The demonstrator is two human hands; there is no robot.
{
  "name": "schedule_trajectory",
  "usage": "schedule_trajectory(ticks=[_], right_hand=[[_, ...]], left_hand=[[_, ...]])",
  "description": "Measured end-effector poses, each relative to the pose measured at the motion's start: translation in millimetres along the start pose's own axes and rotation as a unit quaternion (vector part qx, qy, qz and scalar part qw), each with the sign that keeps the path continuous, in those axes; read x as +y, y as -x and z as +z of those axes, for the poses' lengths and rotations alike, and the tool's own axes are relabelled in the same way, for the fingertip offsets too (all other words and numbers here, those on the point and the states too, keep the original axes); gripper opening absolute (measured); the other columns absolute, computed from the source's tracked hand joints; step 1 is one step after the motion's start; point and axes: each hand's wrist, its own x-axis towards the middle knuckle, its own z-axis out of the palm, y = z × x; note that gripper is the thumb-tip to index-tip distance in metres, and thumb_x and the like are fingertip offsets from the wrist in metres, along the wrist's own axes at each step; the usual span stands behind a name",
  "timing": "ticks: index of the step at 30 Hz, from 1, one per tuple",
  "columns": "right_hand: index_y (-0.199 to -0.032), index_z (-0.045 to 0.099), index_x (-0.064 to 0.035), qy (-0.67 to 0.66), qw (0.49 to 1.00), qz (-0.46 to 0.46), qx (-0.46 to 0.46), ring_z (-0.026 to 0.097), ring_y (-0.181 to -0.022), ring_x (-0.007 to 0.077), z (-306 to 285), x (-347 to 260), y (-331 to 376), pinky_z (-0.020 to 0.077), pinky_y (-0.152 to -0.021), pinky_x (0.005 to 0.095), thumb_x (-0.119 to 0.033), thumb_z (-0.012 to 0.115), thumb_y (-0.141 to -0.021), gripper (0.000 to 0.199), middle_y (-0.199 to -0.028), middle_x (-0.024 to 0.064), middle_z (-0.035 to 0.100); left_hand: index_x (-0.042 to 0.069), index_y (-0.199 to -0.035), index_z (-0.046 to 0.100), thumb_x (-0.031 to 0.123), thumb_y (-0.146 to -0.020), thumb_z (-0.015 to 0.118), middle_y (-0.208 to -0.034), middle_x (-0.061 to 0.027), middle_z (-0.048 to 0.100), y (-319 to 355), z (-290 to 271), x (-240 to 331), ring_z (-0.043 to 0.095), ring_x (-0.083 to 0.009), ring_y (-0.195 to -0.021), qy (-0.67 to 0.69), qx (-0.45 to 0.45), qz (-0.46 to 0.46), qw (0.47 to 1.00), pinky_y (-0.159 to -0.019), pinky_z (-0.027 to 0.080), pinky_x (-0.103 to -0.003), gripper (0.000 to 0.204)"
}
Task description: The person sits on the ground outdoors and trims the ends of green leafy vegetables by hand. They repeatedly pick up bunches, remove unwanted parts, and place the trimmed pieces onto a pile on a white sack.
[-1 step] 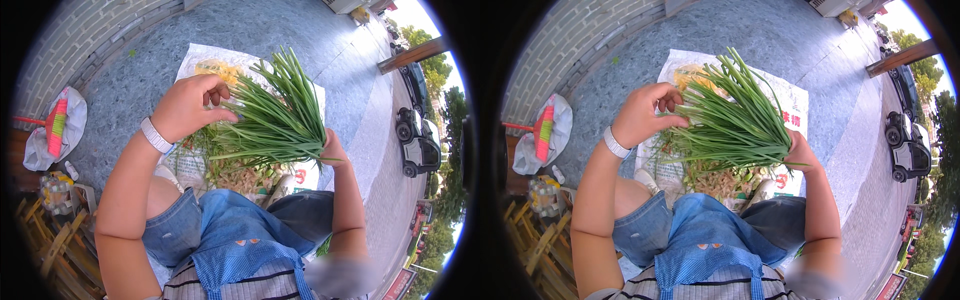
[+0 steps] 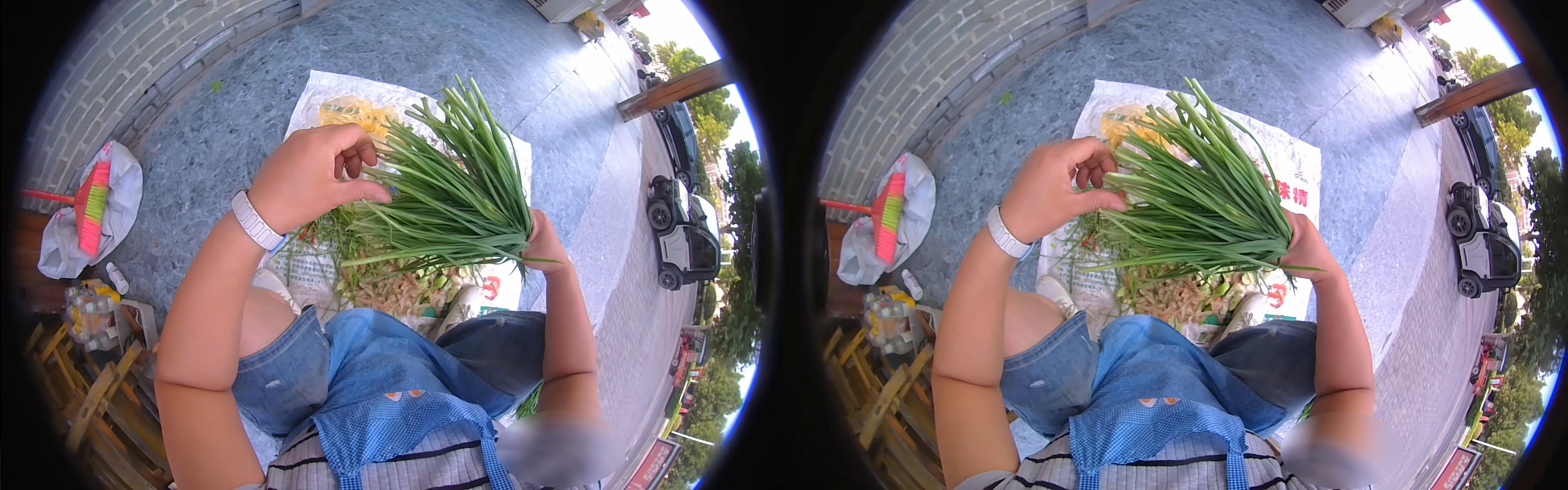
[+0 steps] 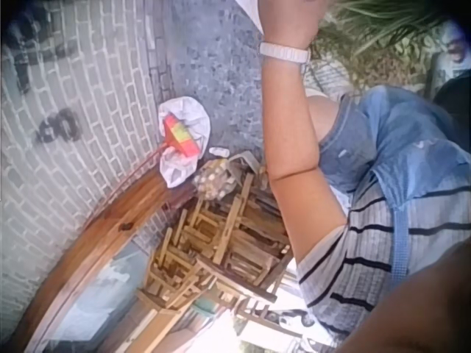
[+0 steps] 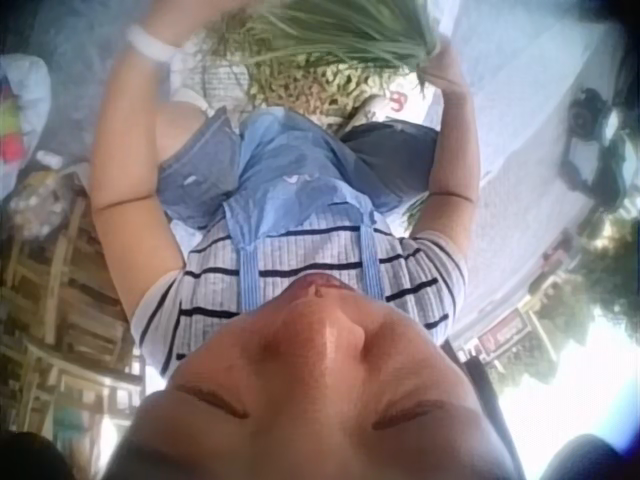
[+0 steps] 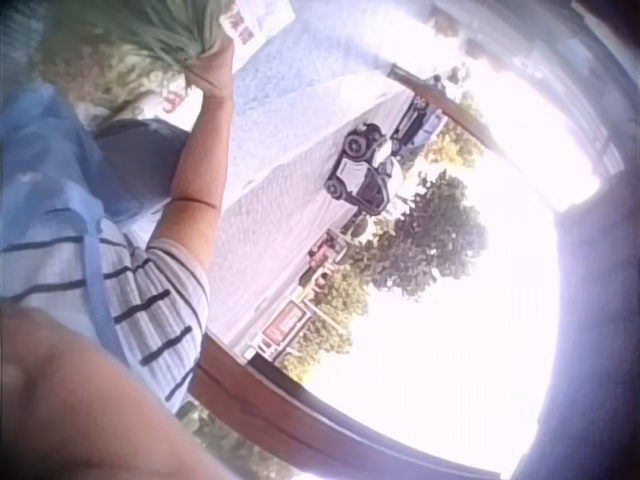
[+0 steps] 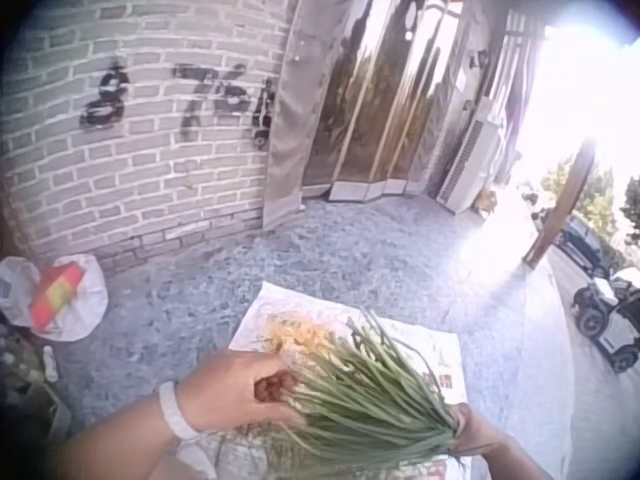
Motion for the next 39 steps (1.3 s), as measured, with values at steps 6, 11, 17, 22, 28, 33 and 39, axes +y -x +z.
schedule_trajectory(ticks=[6,11,17,22,28,33,39], right_hand=[[-0.109,0.062,0.0013,0.065,0.997,-0.024,0.03,0.06,-0.087,0.0129,9,-6,-4,0.0491,-0.083,0.0301,-0.004,0.078,-0.069,0.043,-0.096,0.0071,0.069],[-0.105,0.061,0.0019,0.053,0.995,-0.022,0.078,0.058,-0.087,0.0139,10,2,-6,0.0485,-0.083,0.0305,-0.001,0.073,-0.069,0.038,-0.095,0.0086,0.068],[-0.101,0.06,0.0018,0.036,0.991,0.002,0.127,0.055,-0.086,0.0096,5,10,-11,0.0481,-0.08,0.0289,0.006,0.067,-0.072,0.03,-0.093,0.0035,0.067],[-0.105,0.06,-0.0001,-0.003,0.99,0.004,0.141,0.059,-0.088,0.0133,5,11,-12,0.048,-0.085,0.03,0.003,0.073,-0.068,0.039,-0.095,0.0065,0.067],[-0.106,0.061,-0.0005,0.011,0.99,-0.002,0.142,0.06,-0.089,0.0135,5,12,-11,0.0481,-0.085,0.0299,0.003,0.073,-0.069,0.039,-0.097,0.0064,0.068],[-0.103,0.061,-0.0005,0.027,0.987,-0.015,0.156,0.058,-0.087,0.0108,10,6,-12,0.0485,-0.081,0.0284,0.004,0.07,-0.071,0.034,-0.094,0.0044,0.067],[-0.102,0.06,-0.0004,0.006,0.985,-0.015,0.173,0.056,-0.084,0.0083,10,9,-12,0.0489,-0.076,0.0262,0.005,0.07,-0.073,0.031,-0.092,0.0011,0.066]], left_hand=[[0.004,-0.083,0.07,0.035,-0.08,0.075,-0.064,-0.0132,0.062,-1,15,-5,0.057,-0.0265,-0.053,-0.027,-0.07,0.005,0.997,-0.053,0.045,-0.034,0.032],[0.005,-0.088,0.072,0.024,-0.089,0.064,-0.068,-0.0129,0.064,2,21,-12,0.06,-0.0296,-0.057,0.013,-0.036,0.071,0.997,-0.057,0.047,-0.037,0.02],[0.003,-0.107,0.066,0.011,-0.093,0.055,-0.085,-0.0151,0.068,4,21,-11,0.067,-0.0281,-0.077,-0.077,-0.059,0.099,0.99,-0.07,0.051,-0.038,0.02],[0.002,-0.109,0.063,0.008,-0.094,0.047,-0.088,-0.016,0.068,7,21,-4,0.067,-0.029,-0.079,-0.059,-0.061,0.058,0.995,-0.072,0.051,-0.04,0.022],[0.001,-0.101,0.064,0.01,-0.09,0.056,-0.089,-0.015,0.068,3,22,0,0.067,-0.0271,-0.08,-0.032,-0.043,0.027,0.998,-0.072,0.052,-0.037,0.016],[0.007,-0.085,0.066,0.011,-0.08,0.065,-0.079,-0.0089,0.065,1,30,-4,0.063,-0.029,-0.076,-0.045,0.081,0.111,0.989,-0.067,0.049,-0.038,0.007],[0.005,-0.085,0.07,0.003,-0.074,0.067,-0.087,-0.0075,0.065,-1,30,-4,0.062,-0.0247,-0.076,-0.144,0.123,0.162,0.968,-0.071,0.05,-0.034,0.011]])
